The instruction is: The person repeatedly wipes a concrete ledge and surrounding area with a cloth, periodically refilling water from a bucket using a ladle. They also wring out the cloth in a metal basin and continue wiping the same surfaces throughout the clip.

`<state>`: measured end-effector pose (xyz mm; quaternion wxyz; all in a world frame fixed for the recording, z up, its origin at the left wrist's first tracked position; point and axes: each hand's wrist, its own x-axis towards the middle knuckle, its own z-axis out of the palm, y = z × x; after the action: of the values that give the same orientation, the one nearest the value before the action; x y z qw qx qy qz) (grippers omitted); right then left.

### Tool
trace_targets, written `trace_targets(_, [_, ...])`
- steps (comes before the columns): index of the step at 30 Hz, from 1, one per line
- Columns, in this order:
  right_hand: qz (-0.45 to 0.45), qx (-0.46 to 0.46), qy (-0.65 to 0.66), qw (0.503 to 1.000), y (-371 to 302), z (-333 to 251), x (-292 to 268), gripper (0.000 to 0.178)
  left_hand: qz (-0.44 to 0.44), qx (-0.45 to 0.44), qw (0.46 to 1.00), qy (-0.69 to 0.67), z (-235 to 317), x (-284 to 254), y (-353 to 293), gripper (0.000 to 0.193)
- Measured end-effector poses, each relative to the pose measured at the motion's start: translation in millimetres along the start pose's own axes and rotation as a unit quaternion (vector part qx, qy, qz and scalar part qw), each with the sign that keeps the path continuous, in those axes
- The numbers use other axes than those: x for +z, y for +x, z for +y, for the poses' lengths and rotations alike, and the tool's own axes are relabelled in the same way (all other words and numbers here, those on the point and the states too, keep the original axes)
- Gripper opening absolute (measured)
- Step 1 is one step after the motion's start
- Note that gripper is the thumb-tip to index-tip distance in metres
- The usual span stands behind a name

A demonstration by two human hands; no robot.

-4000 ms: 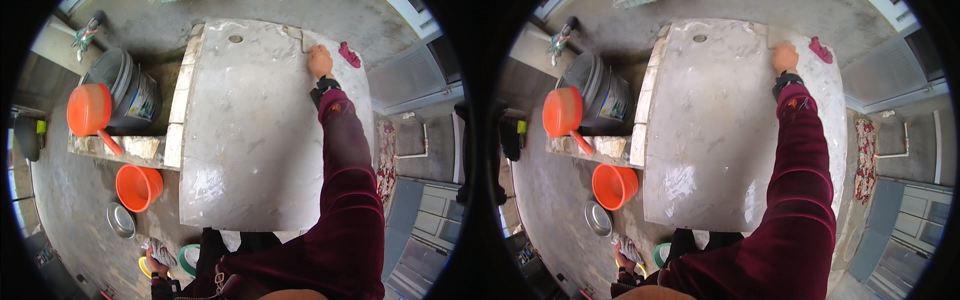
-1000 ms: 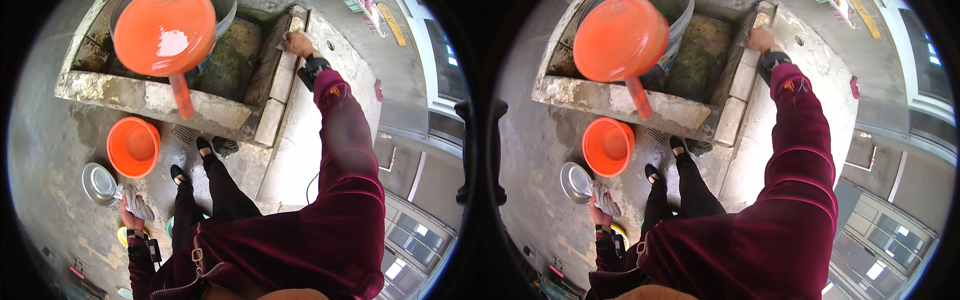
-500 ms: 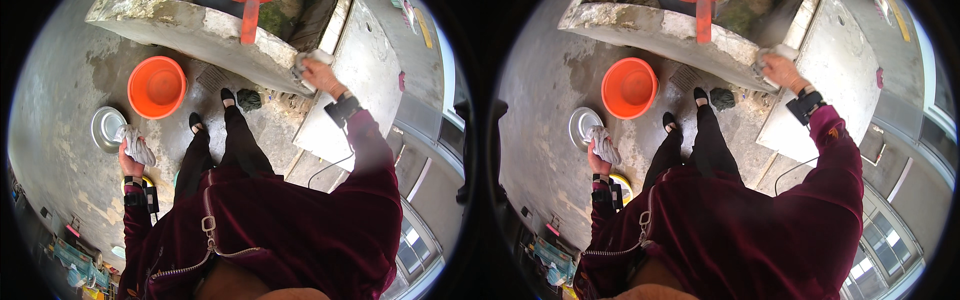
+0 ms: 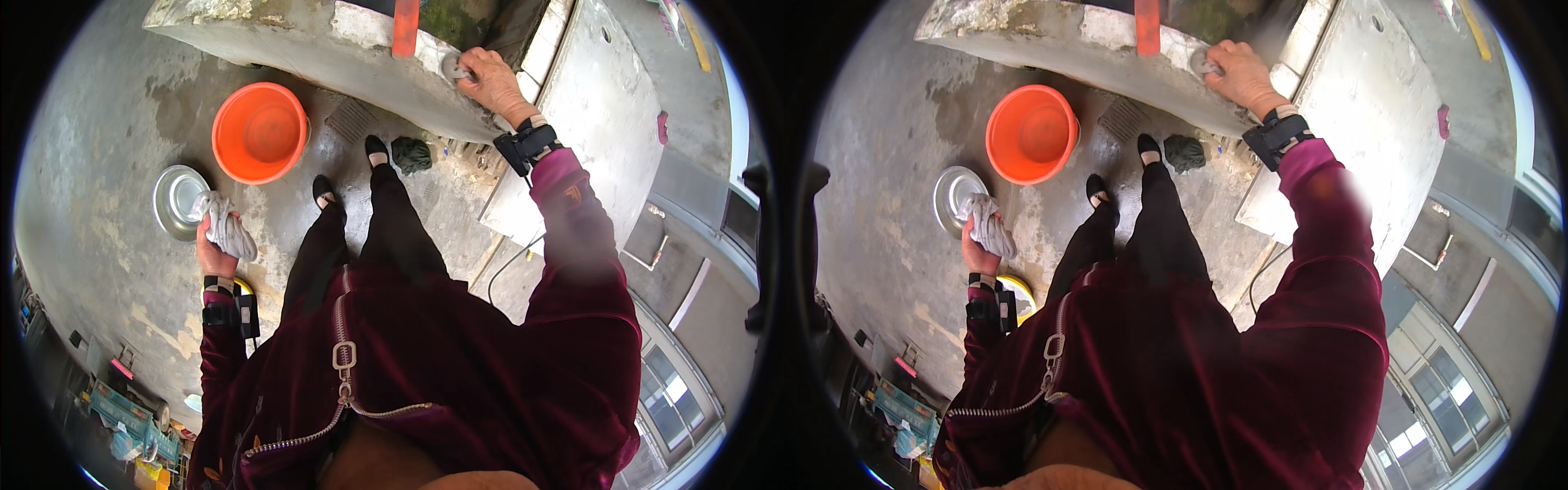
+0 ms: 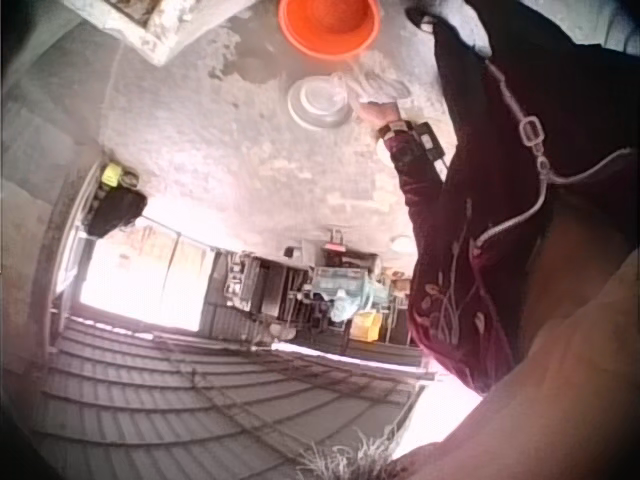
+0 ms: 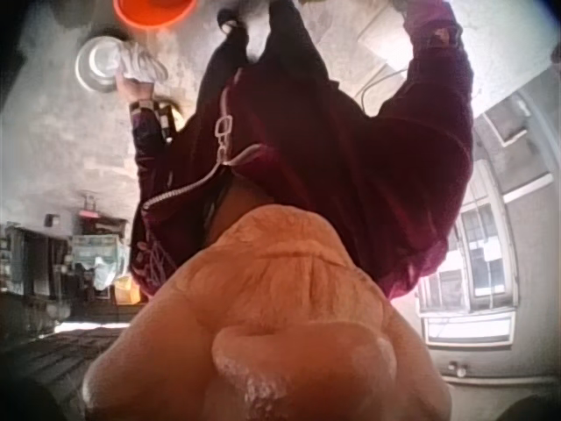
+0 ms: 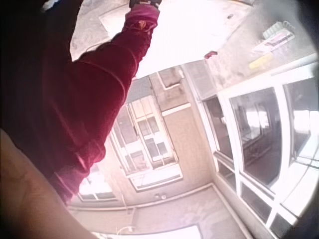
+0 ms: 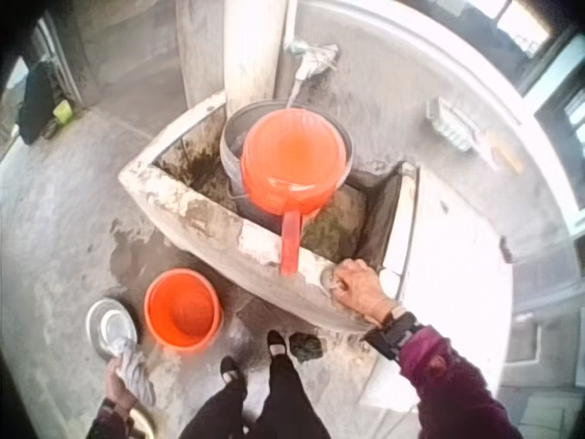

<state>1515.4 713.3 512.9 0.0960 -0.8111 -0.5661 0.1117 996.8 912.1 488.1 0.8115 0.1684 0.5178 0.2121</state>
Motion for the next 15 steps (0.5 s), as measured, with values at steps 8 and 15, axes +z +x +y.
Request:
trace_targets(8, [0.093,0.001,-0.005,0.996,-48,2,11,0.019,-0.005,0.007,1.000,-0.029,-1,-18,-8,0.042])
trace_targets(15, [0.160,0.051,0.059,0.984,31,-27,38,0.019,-0.009,-0.012,0.999,-0.031,-12,-25,-10,0.043])
